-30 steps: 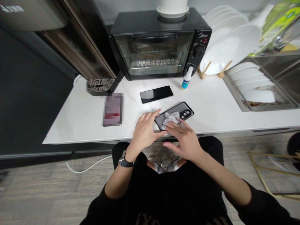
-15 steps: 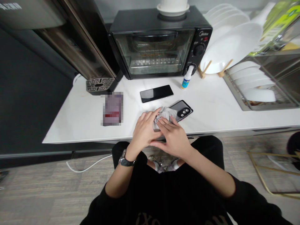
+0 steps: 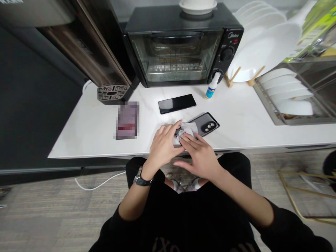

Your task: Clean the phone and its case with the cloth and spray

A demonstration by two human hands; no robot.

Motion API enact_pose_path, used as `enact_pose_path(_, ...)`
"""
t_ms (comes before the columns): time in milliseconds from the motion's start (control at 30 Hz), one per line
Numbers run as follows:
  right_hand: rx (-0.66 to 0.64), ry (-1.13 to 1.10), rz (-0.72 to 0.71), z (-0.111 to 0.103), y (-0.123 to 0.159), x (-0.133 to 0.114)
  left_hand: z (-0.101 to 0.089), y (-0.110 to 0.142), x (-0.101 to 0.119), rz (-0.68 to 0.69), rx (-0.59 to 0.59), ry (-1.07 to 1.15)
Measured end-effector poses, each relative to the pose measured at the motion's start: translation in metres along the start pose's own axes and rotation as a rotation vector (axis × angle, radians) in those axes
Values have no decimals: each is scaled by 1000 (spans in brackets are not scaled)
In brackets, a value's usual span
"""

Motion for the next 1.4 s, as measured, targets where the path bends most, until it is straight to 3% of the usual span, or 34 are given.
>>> enact_pose_path(100, 13, 39, 72, -7, -5, 19, -1, 0, 1, 6, 3, 4)
enact_pose_path(233, 159, 189, 272, -26, -16, 59, -1, 1, 1, -5, 11, -3)
enact_pose_path(300, 175, 192, 265, -23, -15, 50, -1, 1, 0, -8, 12, -4)
enact_pose_path(467, 25, 18, 18, 1, -3, -5, 0, 1, 0, 10, 1, -8)
enact_pose_path(533, 32, 22, 48, -1, -5, 2, -1, 1, 0, 14, 5, -8)
enact_pose_path(633, 136, 122, 196, -13, -15, 33, -1, 0, 0, 1, 14, -12)
enact_pose_path(700, 194, 173, 262, -15, -21, 39, -1, 0, -1, -6, 24, -6)
enact_pose_path(900, 108, 73, 97, 17, -19, -23, -1, 0, -5, 31, 2, 6)
enact_pose_path(967, 87, 36, 79, 17, -17, -25, -1, 0, -5, 26, -10, -3)
enact_pose_path(1067, 102, 51, 125, 3, -20, 6, -1, 0, -2, 23, 3, -5)
enact_pose_path(1167, 198, 162, 274, -18, -25, 50, 0, 0, -1, 8, 24, -18)
enact_pose_path(1233, 247, 216, 340, -23, -26, 60, 1, -1, 0, 6, 28, -20)
enact_pose_path(1300, 235, 202, 299, -16, -24, 46, 1, -1, -1, 5, 29, -18)
enact_pose_path(1400, 128, 87, 126, 5, -16, 5, 1, -1, -1, 6, 0, -22)
Point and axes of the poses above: each hand's wrist, its own y-axis away from the middle knuckle, its own z-axis out of the palm, x = y × z, the point moved 5 cm from there along -y, towards the middle knuckle, and after that the axes turned 10 degrees about z, right-handed, at the moved point
